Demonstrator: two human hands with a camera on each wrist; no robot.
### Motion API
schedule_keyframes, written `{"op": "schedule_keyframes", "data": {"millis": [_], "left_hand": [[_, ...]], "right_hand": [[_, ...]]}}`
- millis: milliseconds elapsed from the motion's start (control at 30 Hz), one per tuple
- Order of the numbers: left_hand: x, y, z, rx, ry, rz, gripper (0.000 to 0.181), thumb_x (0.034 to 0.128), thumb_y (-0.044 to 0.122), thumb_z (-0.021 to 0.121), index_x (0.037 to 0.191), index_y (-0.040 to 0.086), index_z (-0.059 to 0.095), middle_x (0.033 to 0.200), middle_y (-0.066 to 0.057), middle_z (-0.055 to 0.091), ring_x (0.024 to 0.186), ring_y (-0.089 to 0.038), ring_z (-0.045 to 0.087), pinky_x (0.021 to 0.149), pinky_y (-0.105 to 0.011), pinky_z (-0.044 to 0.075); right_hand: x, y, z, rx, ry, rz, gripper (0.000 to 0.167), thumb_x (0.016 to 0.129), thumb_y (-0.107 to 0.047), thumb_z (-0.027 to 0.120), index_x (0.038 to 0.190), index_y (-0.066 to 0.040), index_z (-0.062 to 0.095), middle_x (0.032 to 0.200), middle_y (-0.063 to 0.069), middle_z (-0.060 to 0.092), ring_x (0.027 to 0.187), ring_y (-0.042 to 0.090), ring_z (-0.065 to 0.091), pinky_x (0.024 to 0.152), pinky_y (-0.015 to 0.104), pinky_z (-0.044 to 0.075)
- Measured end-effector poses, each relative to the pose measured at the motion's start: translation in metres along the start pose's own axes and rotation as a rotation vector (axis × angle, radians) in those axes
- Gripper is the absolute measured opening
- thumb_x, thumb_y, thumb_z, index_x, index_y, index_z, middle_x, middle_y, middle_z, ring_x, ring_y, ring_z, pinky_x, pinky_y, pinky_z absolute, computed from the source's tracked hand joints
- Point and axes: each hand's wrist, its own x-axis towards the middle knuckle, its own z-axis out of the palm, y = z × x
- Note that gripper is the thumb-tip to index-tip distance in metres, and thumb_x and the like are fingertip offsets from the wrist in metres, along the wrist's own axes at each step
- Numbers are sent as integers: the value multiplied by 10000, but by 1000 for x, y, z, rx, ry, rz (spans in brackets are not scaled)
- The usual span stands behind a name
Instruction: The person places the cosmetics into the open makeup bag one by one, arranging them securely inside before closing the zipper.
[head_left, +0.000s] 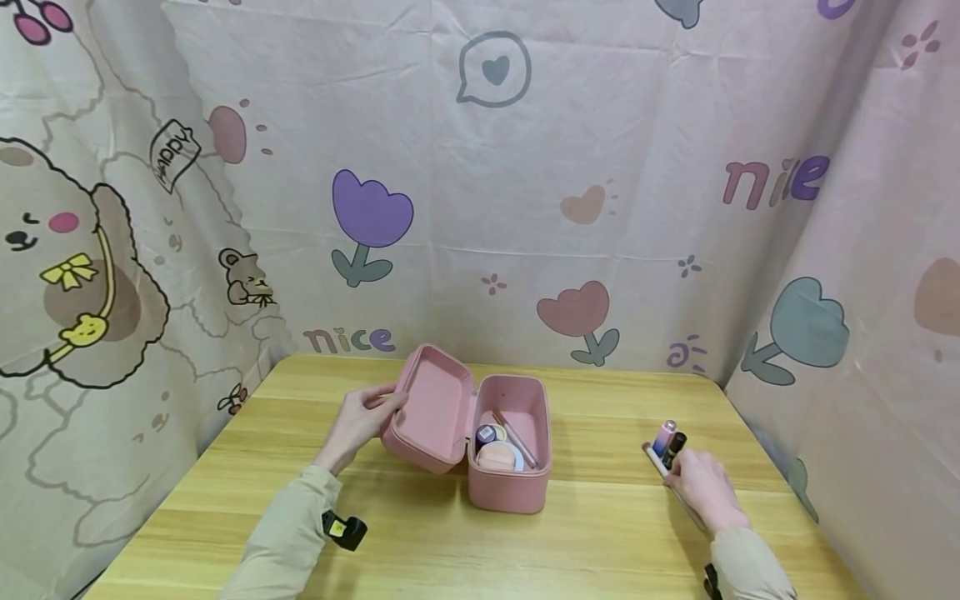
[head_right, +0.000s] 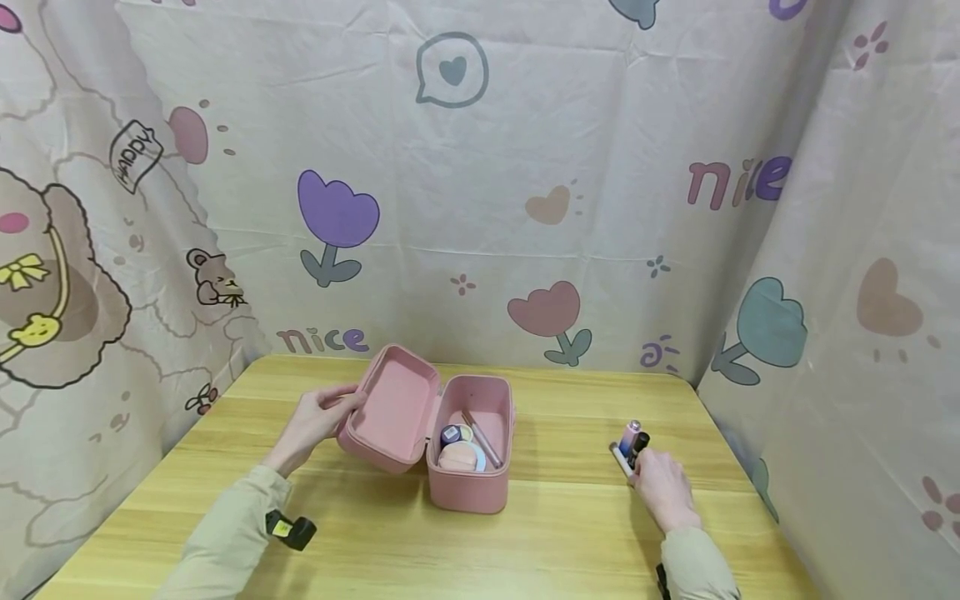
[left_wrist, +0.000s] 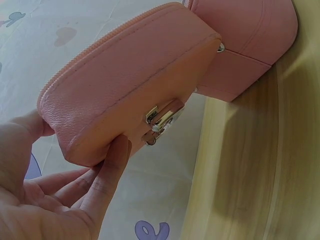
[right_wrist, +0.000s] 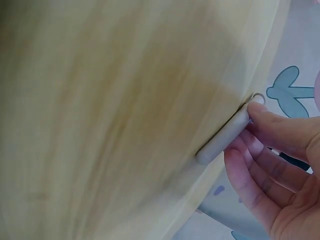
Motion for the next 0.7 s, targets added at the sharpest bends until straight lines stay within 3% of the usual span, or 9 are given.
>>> {"op": "schedule_keyframes", "data": {"millis": [500,700], "left_hand": [[-1,0,0,2,2,2,548,980,256,655,1407,-61,520,1271,-296,658,881,-98,718,734,-234,619],[-1,1,0,4,1,-2,546,979,261,657,1404,-56,526,1268,-292,662,878,-104,719,731,-239,620]], "right_hand": [[1,-6,9,-37,38,-115,163,763,-18,754,683,-89,631,653,12,579,605,178,480,529,352,408],[1,-11,6,13,20,-102,140,761,-11,704,701,-95,610,668,17,548,619,179,474,545,319,391]]}}
